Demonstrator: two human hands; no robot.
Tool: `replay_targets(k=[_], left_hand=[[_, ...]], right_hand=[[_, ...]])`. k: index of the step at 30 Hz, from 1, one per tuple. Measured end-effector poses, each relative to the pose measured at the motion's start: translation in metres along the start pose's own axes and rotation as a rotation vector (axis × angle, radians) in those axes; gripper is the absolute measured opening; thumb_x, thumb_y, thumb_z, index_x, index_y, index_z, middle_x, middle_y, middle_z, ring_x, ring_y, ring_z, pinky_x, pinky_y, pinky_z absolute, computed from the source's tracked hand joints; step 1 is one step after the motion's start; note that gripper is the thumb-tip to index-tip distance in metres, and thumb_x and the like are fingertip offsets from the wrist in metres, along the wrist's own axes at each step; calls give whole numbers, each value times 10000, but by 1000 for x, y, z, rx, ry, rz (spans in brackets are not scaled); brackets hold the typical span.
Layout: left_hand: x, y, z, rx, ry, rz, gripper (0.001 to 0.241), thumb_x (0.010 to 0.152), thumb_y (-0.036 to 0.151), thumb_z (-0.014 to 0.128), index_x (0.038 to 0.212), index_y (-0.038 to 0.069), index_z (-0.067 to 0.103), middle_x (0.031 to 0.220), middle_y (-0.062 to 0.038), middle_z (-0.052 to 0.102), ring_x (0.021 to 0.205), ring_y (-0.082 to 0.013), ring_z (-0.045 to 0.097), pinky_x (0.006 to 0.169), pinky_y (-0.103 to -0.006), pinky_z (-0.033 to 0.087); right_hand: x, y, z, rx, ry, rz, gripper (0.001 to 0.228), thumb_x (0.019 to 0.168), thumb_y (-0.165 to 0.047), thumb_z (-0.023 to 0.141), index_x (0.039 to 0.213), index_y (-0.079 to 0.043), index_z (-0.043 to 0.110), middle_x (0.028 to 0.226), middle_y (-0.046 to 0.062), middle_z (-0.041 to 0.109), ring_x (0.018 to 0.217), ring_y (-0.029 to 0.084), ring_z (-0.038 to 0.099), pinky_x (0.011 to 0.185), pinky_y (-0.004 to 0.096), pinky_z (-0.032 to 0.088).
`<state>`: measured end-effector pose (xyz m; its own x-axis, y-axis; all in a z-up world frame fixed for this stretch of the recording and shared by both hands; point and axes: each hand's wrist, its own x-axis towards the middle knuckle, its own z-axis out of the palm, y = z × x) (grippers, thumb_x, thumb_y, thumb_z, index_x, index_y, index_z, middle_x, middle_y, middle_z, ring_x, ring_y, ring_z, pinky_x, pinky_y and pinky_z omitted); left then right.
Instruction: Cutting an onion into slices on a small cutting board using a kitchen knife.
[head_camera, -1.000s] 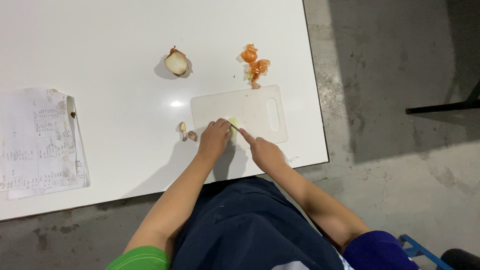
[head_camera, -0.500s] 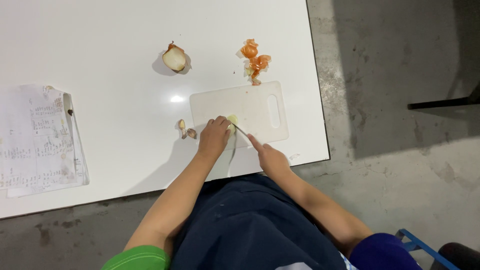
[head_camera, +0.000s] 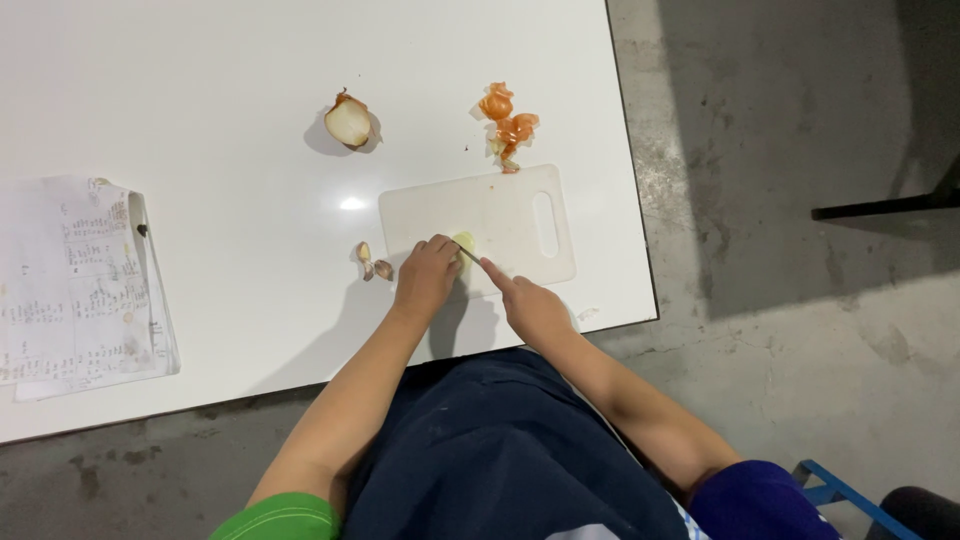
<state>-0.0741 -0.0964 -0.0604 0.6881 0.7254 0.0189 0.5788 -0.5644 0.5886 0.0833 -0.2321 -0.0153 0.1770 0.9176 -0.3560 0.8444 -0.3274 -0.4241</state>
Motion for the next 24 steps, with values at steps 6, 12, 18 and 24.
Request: replay_targets(k=[6,12,18,24], left_hand=[[-1,1,2,-13,-17,10,269,809,43,724,1072,88,690,1100,-53,659,963,-316,634,778,-424,565],[0,4,3,15,-8,-37,279,805,51,734,1078,89,691,1111,-61,656,980,-318,635,772,-432,564],[-1,2,6,3,6,-21,266,799,57,752,1056,95,696,1102,-51,654,981,-313,632,763,-431,572],[0,1,3,-4,-3,-29,256,798,52,756,1042,87,692,1093,-50,653,973,-310,632,758,-425,573]], right_hand=[[26,-3,23,-41,-41,-17,786,932,-52,514,1621,-346,275,861,152,647,703,359,668,623,486,558],[20,1,26,-118,-64,-10,847,906,-12,515,1641,-314,221,882,160,647,712,360,684,619,474,571],[-26,27,17,-81,-100,56,844,895,-20,528,1630,-327,250,862,151,648,713,351,678,625,478,563],[-34,26,2,-54,-132,59,791,914,-55,535,1613,-337,294,842,147,656,705,357,670,637,495,549]])
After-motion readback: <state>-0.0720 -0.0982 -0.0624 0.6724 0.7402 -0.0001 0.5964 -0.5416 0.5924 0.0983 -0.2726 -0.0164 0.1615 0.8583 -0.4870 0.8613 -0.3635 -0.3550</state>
